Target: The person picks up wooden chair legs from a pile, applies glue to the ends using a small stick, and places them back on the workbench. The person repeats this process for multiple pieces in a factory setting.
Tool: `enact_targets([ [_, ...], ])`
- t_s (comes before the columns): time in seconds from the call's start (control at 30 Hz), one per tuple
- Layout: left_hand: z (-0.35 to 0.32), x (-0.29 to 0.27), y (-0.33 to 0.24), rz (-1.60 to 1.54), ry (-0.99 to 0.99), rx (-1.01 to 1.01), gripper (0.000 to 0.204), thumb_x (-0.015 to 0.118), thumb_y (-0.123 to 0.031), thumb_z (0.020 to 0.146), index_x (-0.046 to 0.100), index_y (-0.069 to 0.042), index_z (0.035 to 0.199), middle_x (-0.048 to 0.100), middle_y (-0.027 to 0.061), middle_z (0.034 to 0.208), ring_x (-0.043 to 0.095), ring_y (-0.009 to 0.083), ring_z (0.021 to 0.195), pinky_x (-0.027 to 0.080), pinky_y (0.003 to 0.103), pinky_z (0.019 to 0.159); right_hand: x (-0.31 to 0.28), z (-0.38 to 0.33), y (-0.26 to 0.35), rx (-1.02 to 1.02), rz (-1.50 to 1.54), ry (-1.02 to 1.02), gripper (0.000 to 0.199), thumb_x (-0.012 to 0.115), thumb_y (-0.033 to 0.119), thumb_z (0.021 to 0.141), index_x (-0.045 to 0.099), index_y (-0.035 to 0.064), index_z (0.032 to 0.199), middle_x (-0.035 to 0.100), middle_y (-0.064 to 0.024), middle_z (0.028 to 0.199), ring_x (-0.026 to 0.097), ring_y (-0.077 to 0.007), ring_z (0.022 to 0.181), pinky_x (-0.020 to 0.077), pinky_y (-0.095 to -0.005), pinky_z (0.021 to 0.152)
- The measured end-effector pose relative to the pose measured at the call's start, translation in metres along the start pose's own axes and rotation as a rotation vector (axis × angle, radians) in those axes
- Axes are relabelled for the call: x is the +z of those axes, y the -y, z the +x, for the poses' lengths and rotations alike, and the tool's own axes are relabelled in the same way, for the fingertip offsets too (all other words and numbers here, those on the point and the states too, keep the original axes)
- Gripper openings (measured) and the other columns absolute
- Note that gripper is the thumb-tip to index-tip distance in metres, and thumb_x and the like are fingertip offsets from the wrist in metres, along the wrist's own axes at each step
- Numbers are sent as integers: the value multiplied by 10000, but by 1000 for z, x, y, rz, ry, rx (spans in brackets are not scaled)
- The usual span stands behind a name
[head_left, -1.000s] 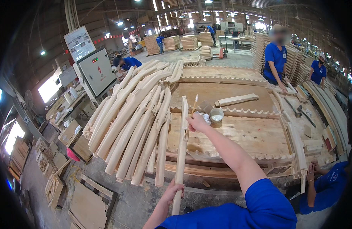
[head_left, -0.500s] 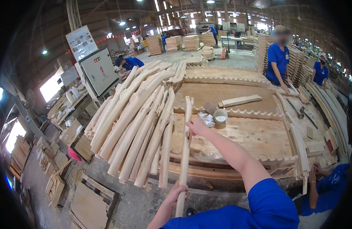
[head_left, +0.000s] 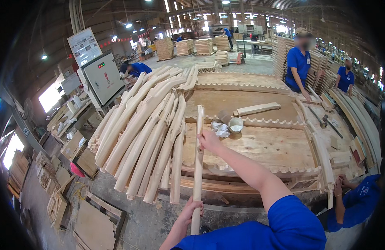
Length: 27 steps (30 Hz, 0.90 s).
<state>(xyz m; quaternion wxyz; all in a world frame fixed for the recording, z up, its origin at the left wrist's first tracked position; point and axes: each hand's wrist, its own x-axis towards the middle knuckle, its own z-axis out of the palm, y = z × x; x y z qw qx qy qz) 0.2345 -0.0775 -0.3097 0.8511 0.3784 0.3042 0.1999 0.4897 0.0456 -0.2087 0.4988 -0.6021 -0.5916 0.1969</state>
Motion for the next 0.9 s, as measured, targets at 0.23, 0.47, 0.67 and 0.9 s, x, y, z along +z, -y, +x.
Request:
enact_targets([
  [0.23, -1, 9, -6, -33, 16, 7, 343, 526, -126, 807, 373, -95, 1112, 511, 71, 706, 517, 169, 520, 441, 301, 470, 4, -1, -12, -293, -234, -132, 278, 506, 229, 908, 514, -28, 803, 597, -145, 592, 641, -220, 515, 510, -341, 489],
  [0.47, -7, 6, 1, -3, -16, -13, 422, 532, -125, 805, 357, -96, 1188, 515, 71, 714, 519, 165, 537, 441, 288, 485, -7, 7, -4, 245, 205, 72, 266, 505, 201, 911, 500, -60, 861, 608, -141, 618, 649, -209, 538, 533, -322, 464],
  [0.67, -8, -4, 6, -98, 53, -8, 542, 546, -139, 802, 330, -96, 1298, 526, 82, 772, 526, 172, 574, 433, 296, 496, 15, -21, -7, -629, -463, -99, 197, 513, 179, 912, 527, -15, 877, 593, -133, 646, 645, -186, 555, 478, -355, 503],
  [0.9, -25, 5, -55, 86, 75, 80, 709, 581, -125, 748, 263, -78, 1380, 509, 220, 1186, 630, 308, 871, 560, 304, 515, -43, -4, 15, 66, 171, -194, 225, 576, 280, 902, 578, 55, 895, 683, -87, 788, 672, -219, 708, 558, -369, 670],
])
